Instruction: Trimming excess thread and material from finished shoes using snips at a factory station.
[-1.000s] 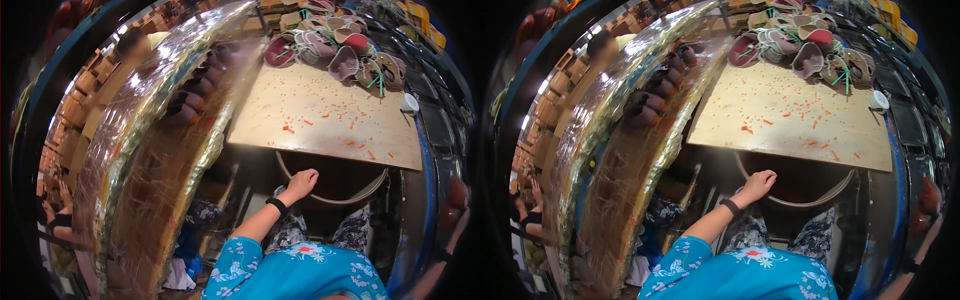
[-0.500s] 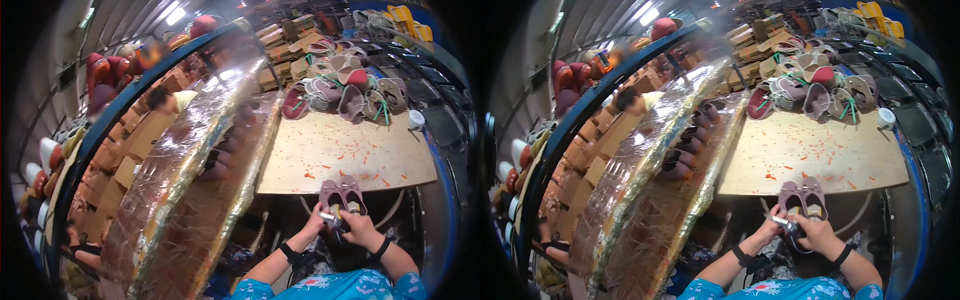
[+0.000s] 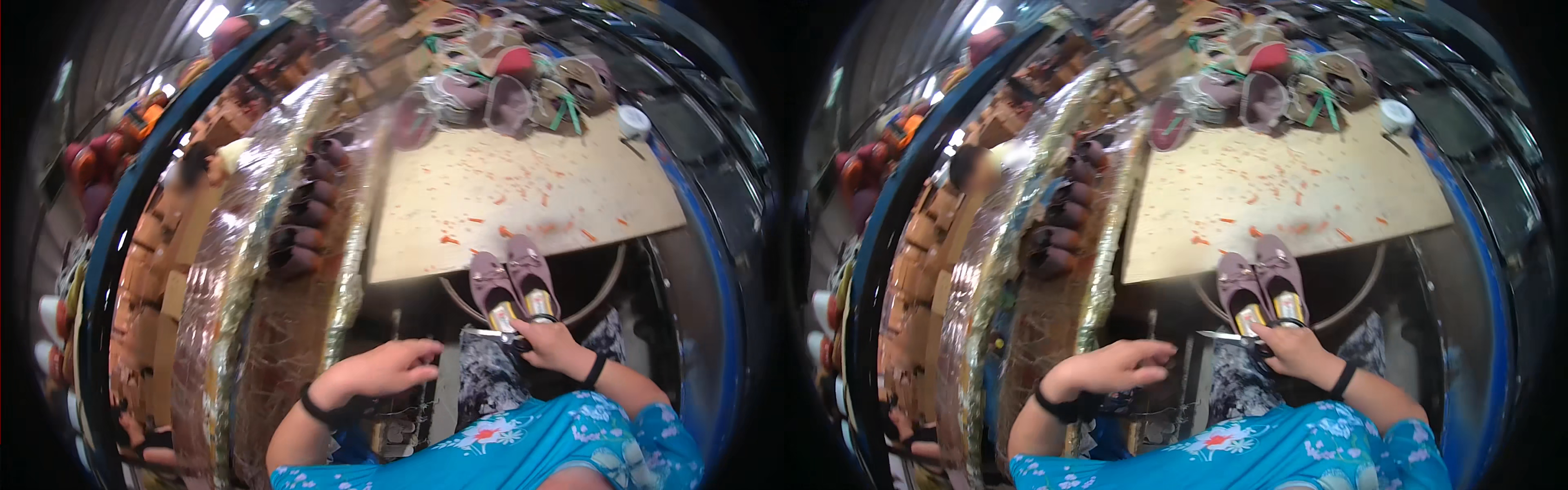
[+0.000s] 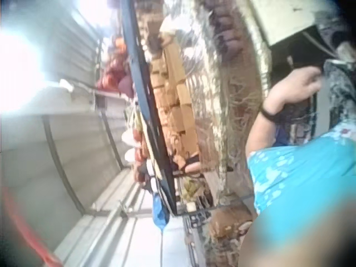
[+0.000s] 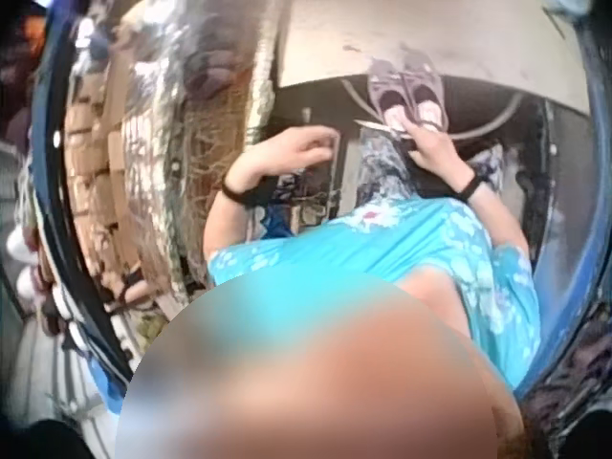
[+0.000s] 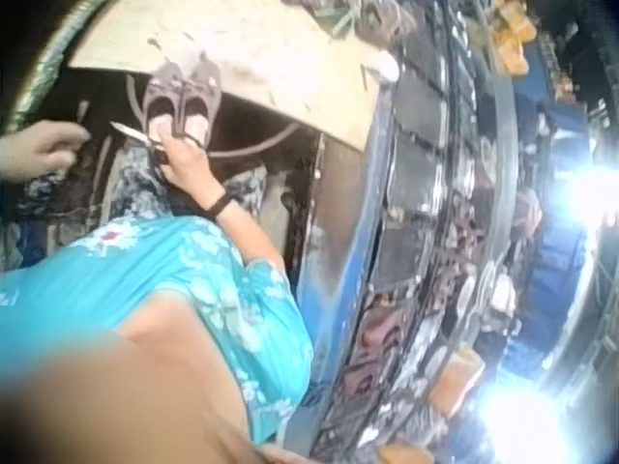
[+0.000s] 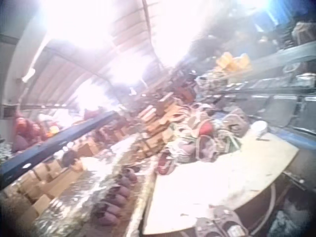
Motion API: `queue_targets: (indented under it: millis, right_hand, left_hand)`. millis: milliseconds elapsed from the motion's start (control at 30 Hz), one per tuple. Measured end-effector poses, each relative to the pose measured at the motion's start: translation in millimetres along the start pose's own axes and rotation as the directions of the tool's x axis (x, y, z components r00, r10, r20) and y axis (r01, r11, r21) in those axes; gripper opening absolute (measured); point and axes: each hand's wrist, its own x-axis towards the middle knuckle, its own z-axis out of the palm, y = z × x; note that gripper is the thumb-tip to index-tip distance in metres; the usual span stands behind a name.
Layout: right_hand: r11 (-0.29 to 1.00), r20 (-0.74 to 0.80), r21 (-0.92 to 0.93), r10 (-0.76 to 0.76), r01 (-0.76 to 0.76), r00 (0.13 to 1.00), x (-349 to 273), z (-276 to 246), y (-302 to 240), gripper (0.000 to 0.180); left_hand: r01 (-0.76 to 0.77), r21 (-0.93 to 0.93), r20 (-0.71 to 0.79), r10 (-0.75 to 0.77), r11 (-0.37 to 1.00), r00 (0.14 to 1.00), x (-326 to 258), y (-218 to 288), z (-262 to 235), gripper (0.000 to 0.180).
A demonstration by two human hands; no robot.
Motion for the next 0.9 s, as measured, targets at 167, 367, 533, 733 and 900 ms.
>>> queue_targets:
  millis: [167, 367, 533, 733, 900]
  right_hand:
    - [0.999, -0.006, 0.017, 0.051, -0.051, 0.999, -5, -1, 0, 0.074]
    - [0.989, -0.154, 0.137, 0.082, -0.061, 0.985, -5, 0, -2, 0.068]
    - [0.978, -0.212, 0.180, 0.146, -0.108, 0.966, -15, 3, 8, 0.061]
    - [0.884, -0.142, 0.423, 0.283, -0.201, 0.949, -11, 14, 11, 0.061]
    - [0.841, -0.159, 0.521, 0.261, -0.144, 0.952, -15, 9, 9, 0.062]
  left_hand:
    - [-0.115, -0.123, 0.141, 0.132, 0.986, 0.981, -17, 61, -34, 0.044]
    - [0.118, -0.639, -0.059, -0.201, 0.760, 0.978, 102, -41, -10, 0.028]
    - [0.087, -0.689, 0.039, -0.083, 0.719, 0.996, 196, -48, 47, 0.034]
    - [0.060, -0.192, -0.392, -0.133, 0.980, 0.910, 246, -57, 84, 0.063]
    - [0.203, 0.165, -0.559, -0.078, 0.965, 0.826, 222, -15, 96, 0.062]
